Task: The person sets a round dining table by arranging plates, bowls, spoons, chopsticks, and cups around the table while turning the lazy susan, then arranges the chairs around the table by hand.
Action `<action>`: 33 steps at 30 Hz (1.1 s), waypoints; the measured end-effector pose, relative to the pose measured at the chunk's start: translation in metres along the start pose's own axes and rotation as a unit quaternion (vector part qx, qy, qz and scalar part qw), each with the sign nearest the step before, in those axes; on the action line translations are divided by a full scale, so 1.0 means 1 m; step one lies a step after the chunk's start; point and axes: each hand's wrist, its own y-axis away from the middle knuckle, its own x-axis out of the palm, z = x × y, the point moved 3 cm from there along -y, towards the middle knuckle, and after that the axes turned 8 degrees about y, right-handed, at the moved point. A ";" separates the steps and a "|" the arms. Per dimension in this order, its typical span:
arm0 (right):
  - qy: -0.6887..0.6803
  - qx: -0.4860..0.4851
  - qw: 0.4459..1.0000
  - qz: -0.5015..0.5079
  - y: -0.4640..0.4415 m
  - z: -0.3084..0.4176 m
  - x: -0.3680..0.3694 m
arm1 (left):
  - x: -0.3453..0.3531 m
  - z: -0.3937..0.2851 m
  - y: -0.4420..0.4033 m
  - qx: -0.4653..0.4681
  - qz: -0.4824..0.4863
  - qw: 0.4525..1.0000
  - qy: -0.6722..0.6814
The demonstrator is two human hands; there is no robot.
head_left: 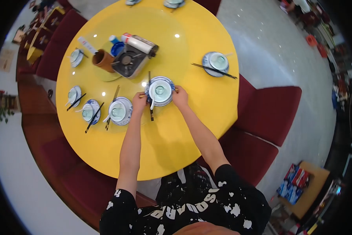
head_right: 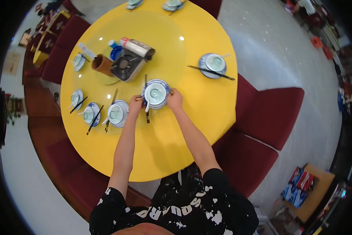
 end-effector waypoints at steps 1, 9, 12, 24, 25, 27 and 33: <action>0.014 -0.007 1.000 -0.004 0.007 -0.004 -0.006 | 0.005 0.006 0.016 -0.006 0.004 1.000 0.005; 0.063 -0.049 0.996 -0.026 0.048 -0.072 -0.077 | 0.068 0.049 0.137 -0.029 -0.034 0.995 0.084; 0.075 -0.042 0.996 -0.007 0.061 -0.089 -0.114 | 0.098 0.057 0.169 -0.038 -0.032 0.996 0.068; 0.126 -0.095 0.985 0.066 0.016 -0.121 -0.167 | 0.189 0.077 0.224 -0.180 -0.028 0.961 0.210; 0.118 -0.093 0.986 0.071 0.015 -0.119 -0.170 | 0.193 0.075 0.228 -0.192 -0.028 0.954 0.230; 0.098 -0.065 0.993 0.033 0.014 -0.117 -0.177 | 0.194 0.072 0.232 -0.204 -0.021 0.946 0.253; 0.122 0.009 0.977 -0.176 0.102 -0.156 -0.228 | 0.186 0.077 0.227 -0.212 0.048 0.935 0.279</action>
